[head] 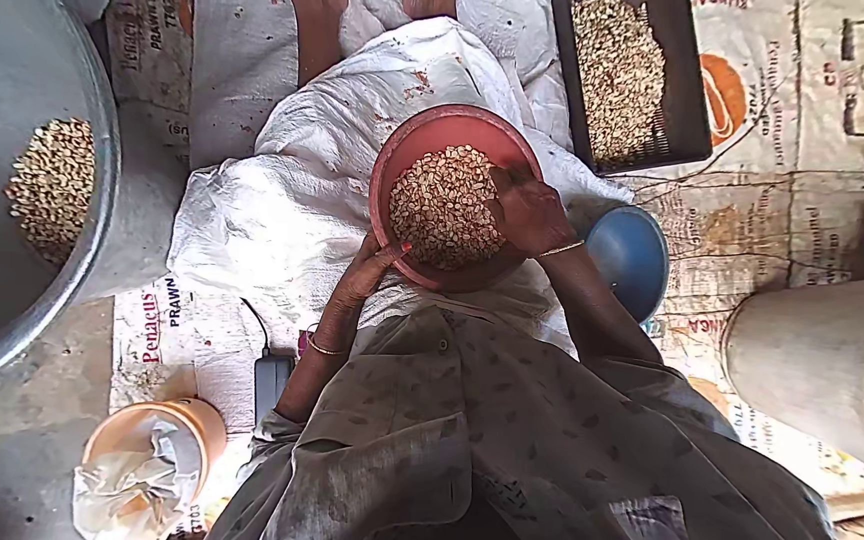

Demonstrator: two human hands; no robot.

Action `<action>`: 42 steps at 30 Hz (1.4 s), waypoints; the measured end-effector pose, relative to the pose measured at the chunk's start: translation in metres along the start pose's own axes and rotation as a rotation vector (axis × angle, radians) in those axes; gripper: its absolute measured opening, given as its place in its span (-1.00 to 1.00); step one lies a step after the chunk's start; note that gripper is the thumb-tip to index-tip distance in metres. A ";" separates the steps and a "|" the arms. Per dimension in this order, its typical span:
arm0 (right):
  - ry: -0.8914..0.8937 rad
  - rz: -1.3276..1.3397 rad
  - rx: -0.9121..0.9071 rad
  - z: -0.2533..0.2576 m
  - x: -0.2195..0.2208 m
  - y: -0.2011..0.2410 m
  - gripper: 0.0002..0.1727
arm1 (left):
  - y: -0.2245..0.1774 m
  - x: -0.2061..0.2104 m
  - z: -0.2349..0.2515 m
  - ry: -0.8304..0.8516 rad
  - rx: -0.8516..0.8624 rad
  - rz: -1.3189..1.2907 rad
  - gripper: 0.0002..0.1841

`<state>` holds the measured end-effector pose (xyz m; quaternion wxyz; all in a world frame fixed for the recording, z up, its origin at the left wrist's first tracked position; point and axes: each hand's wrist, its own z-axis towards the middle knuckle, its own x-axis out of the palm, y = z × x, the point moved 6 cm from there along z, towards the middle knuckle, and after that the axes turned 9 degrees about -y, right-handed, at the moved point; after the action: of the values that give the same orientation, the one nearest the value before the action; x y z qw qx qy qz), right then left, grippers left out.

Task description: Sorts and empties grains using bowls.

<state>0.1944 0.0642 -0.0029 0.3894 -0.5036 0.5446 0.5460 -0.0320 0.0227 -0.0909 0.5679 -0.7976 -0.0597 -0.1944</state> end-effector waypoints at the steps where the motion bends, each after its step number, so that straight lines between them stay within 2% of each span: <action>1: 0.077 -0.055 0.015 -0.006 0.003 -0.002 -0.43 | -0.001 0.001 0.000 0.004 0.004 0.000 -0.50; 4: 0.193 0.063 -0.050 -0.018 0.029 0.004 -0.25 | -0.002 0.005 0.001 0.028 0.021 -0.007 -0.43; 5: 0.175 0.197 -0.062 -0.020 0.037 0.010 -0.24 | -0.002 0.005 0.001 0.029 0.022 -0.010 -0.43; 7: 0.121 0.671 -0.022 -0.022 0.043 0.019 -0.23 | -0.003 0.005 0.001 0.021 0.015 -0.016 -0.42; 9: -0.005 1.194 0.144 -0.015 0.037 0.017 -0.25 | -0.002 0.004 -0.001 0.013 0.000 -0.016 -0.41; 11: -0.228 1.328 0.208 -0.004 0.021 -0.001 -0.28 | 0.001 0.002 -0.002 0.018 0.001 -0.016 -0.39; 13: -0.313 1.286 0.173 0.002 0.004 -0.015 -0.44 | 0.000 0.002 -0.001 0.024 0.009 -0.027 -0.42; 14: -0.283 1.234 0.130 0.001 -0.001 -0.016 -0.55 | 0.000 0.002 -0.001 0.024 0.006 -0.031 -0.42; 16: -0.091 1.119 -0.005 -0.007 0.005 -0.006 -0.62 | 0.000 0.001 -0.001 0.022 0.000 -0.031 -0.40; 19: 0.288 1.006 -0.298 -0.029 0.029 0.039 -0.59 | 0.001 0.004 -0.001 0.032 0.013 -0.023 -0.36; 20: 0.338 0.895 -0.394 -0.035 0.036 0.056 -0.55 | 0.001 0.004 -0.001 0.049 0.029 -0.015 -0.34; 22: 0.292 0.679 -0.507 -0.035 0.047 0.079 -0.44 | -0.001 0.005 -0.003 0.087 0.074 0.021 -0.26; 25: 0.212 0.726 -0.363 -0.008 0.053 0.080 -0.23 | -0.003 0.005 -0.005 0.123 0.127 0.068 -0.10; 28: 0.064 0.977 -0.075 0.021 0.050 0.053 -0.26 | -0.004 0.005 -0.005 0.088 0.099 0.069 -0.19; 31: -0.109 1.174 0.163 0.027 0.042 0.012 -0.26 | -0.003 0.005 -0.004 0.100 0.085 0.026 -0.26; 33: -0.202 1.182 0.238 0.021 0.035 -0.011 -0.26 | -0.002 0.004 -0.002 0.115 0.080 -0.008 -0.28; 35: -0.261 1.123 0.222 0.013 0.032 -0.024 -0.28 | -0.002 0.005 -0.001 0.125 0.079 -0.026 -0.31; 38: -0.279 0.880 0.016 -0.001 0.025 -0.017 -0.41 | -0.002 0.005 -0.001 0.134 0.079 -0.023 -0.27; 42: -0.102 0.477 -0.481 -0.014 0.042 0.033 -0.57 | -0.001 0.005 -0.002 0.140 0.099 0.001 -0.27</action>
<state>0.1564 0.0415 -0.0354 0.1478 -0.4117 0.4827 0.7587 -0.0280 0.0205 -0.0877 0.6095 -0.7530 -0.0288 -0.2461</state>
